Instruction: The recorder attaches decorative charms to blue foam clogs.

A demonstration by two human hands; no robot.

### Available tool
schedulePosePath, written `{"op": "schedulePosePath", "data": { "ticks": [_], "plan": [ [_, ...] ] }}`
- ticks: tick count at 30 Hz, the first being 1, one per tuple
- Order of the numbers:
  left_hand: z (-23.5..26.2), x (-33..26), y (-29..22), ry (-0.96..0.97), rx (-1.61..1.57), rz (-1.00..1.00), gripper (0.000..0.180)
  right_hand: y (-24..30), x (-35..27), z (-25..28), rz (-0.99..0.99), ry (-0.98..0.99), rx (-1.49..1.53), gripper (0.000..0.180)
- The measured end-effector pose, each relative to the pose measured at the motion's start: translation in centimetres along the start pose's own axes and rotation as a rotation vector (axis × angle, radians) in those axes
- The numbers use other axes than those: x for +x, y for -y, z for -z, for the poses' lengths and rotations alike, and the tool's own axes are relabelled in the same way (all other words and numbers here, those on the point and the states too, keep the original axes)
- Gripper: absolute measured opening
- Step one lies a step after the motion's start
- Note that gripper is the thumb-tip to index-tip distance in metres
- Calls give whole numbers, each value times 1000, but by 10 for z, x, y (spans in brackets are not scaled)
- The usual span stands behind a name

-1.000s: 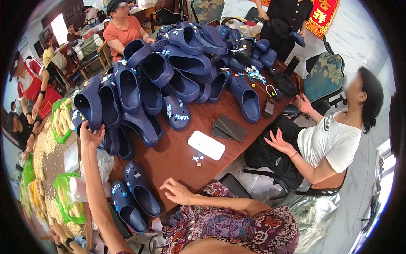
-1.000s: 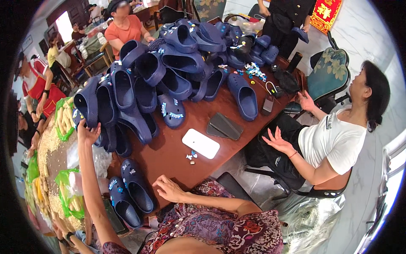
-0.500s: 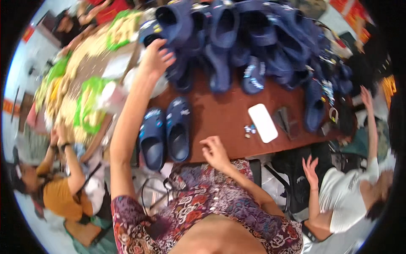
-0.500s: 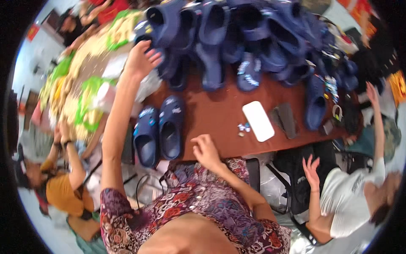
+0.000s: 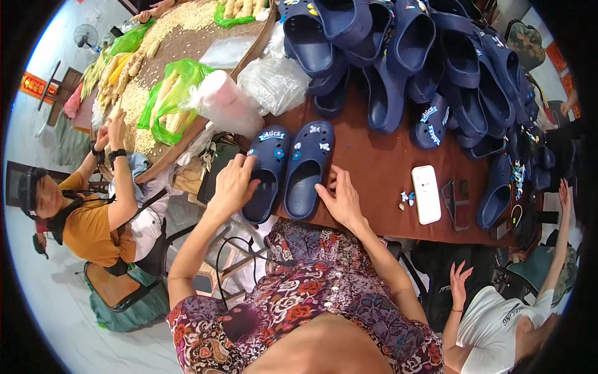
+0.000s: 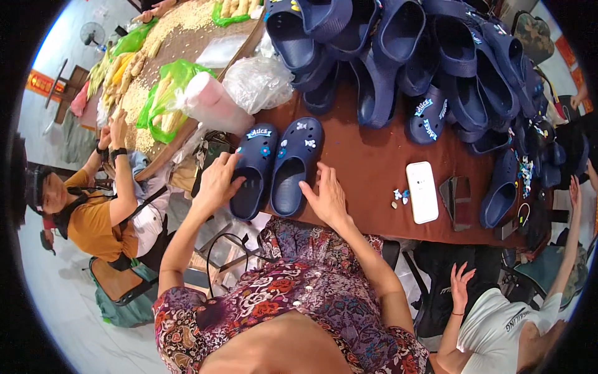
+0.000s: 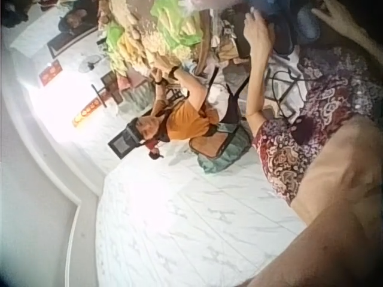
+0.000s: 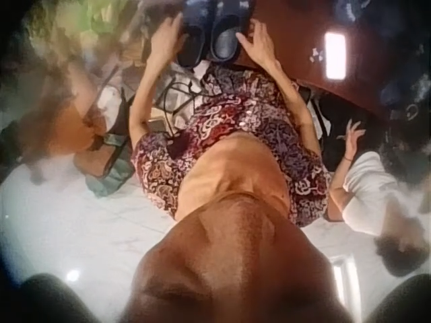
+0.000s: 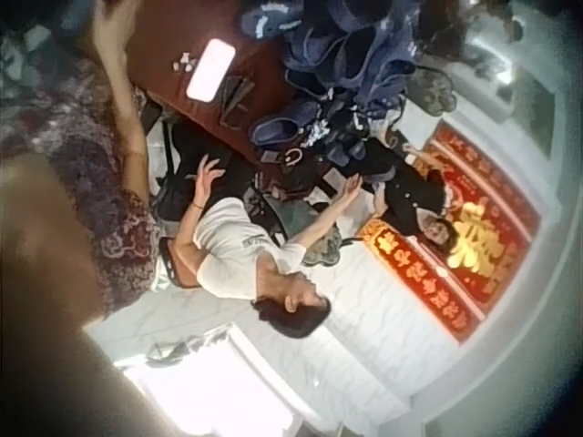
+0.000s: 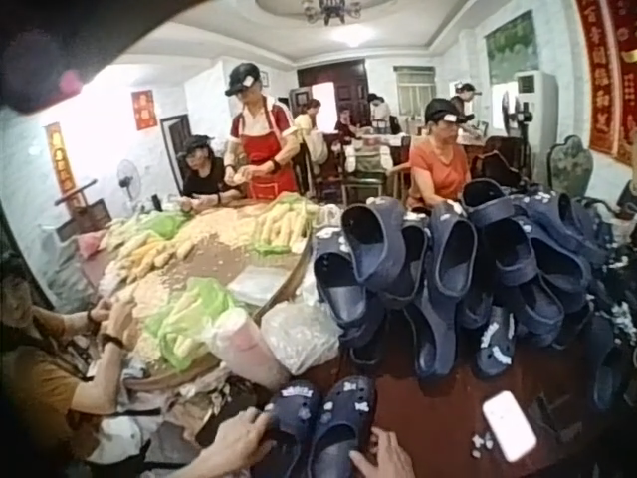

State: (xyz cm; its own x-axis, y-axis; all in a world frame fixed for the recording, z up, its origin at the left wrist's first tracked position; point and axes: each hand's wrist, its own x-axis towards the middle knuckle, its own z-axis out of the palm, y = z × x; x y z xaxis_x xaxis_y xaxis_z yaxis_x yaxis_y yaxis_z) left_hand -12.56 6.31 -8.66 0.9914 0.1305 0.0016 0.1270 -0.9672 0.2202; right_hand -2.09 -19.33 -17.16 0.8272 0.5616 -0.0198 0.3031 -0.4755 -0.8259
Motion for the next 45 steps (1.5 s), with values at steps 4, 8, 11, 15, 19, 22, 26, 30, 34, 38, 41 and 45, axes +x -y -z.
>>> {"op": "schedulePosePath", "data": {
  "ticks": [4, 8, 11, 15, 19, 22, 26, 30, 34, 38, 41, 45],
  "plan": [
    [-26, -11, 9, -46, 8, 164, 67, -1, 19, -16, -50, 16, -55, 69],
    [-47, -7, 14, -98, -73, 223, 63, -3, 22, -25, -98, 6, -125, 63],
    [-60, -4, 24, -111, -51, 248, 58, 0, 17, -22, -122, 1, -110, 60],
    [-62, -4, 25, -125, -44, 262, 55, -6, 7, -16, -97, -26, -111, 60],
    [-54, -7, 18, -224, -160, 254, 58, -12, 1, -14, -108, -8, -96, 61],
    [-36, -3, 1, -253, -207, 240, 60, -16, -2, -12, -63, -21, -84, 63],
    [-5, -7, -26, -176, -272, 211, 60, 7, -13, 7, -38, -88, 65, 64],
    [7, 4, -61, -274, -305, 16, 60, 29, -25, 35, 40, -92, 290, 66],
    [4, 17, -104, -179, -379, -14, 62, 39, -35, 50, 104, -96, 330, 75],
    [-4, 25, -129, -155, -396, -47, 63, 27, -47, 52, -9, -132, 324, 76],
    [-18, 28, -150, -178, -384, -127, 63, 16, -52, 57, 24, -280, 240, 56],
    [-14, 29, -162, -133, -495, -167, 62, -15, -61, 63, -35, -336, 283, 51]
  ]
}}
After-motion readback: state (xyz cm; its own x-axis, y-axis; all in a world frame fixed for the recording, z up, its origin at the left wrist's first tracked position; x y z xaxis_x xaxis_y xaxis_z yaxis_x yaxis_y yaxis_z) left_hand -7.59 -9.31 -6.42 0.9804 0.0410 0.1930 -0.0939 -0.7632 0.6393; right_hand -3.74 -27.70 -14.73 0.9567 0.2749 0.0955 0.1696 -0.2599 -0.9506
